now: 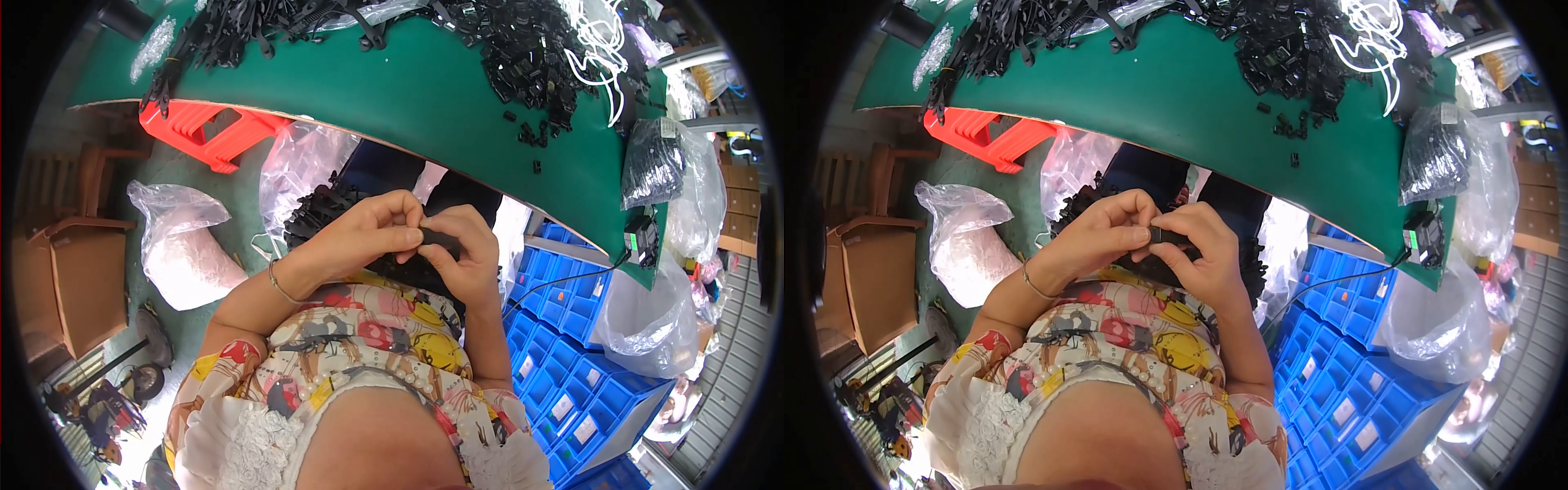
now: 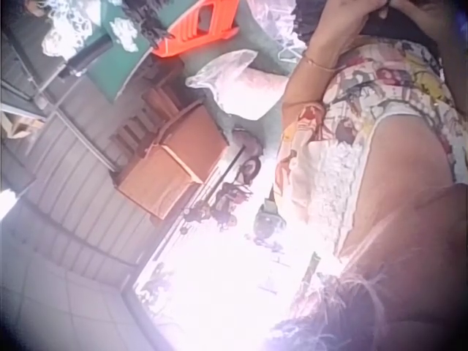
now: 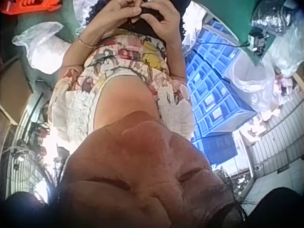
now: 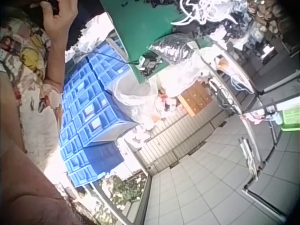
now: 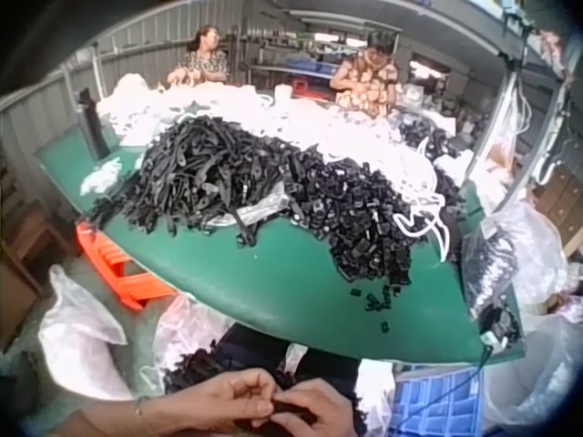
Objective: Sorting and assembling black plastic toy components at a factory workbench.
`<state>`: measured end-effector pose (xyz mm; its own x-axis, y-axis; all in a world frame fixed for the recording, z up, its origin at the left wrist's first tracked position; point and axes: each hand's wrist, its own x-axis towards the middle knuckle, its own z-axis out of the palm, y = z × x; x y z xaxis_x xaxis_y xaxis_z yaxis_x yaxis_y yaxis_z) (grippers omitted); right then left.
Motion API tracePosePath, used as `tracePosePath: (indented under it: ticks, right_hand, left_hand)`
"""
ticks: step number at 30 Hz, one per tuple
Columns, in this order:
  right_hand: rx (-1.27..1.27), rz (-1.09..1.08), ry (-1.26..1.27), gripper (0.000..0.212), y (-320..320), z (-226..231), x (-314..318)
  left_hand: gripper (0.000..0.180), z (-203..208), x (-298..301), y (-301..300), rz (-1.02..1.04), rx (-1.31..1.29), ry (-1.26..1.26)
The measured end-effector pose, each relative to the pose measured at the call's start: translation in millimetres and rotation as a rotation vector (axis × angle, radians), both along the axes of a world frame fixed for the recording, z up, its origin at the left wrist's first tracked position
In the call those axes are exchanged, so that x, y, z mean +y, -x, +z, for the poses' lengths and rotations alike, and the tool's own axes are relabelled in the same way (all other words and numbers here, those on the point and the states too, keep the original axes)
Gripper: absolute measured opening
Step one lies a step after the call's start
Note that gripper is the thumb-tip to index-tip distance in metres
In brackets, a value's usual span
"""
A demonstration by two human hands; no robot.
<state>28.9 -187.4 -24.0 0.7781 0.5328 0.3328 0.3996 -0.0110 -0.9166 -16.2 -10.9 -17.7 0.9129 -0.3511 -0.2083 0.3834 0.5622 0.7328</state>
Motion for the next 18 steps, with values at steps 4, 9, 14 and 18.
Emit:
tracePosePath:
  ticks: [4,9,14,18]
  right_hand:
    - [0.013,0.017,-0.019,0.025,-2,-5,-2]
    - [0.144,-0.002,-0.092,0.027,2,-12,-1]
    - [-0.153,-0.024,0.128,0.029,-3,2,-2]
    - [-0.023,-0.24,0.11,0.025,2,19,-1]
  left_hand:
    - [0.012,-7,1,0,-0.017,0.05,0.147]
    - [0.016,-4,-4,0,0.026,0.076,0.144]
    - [0.018,-4,-8,-1,0.048,0.091,0.196]
    - [0.021,-2,-4,-3,0.062,-0.004,-0.033]
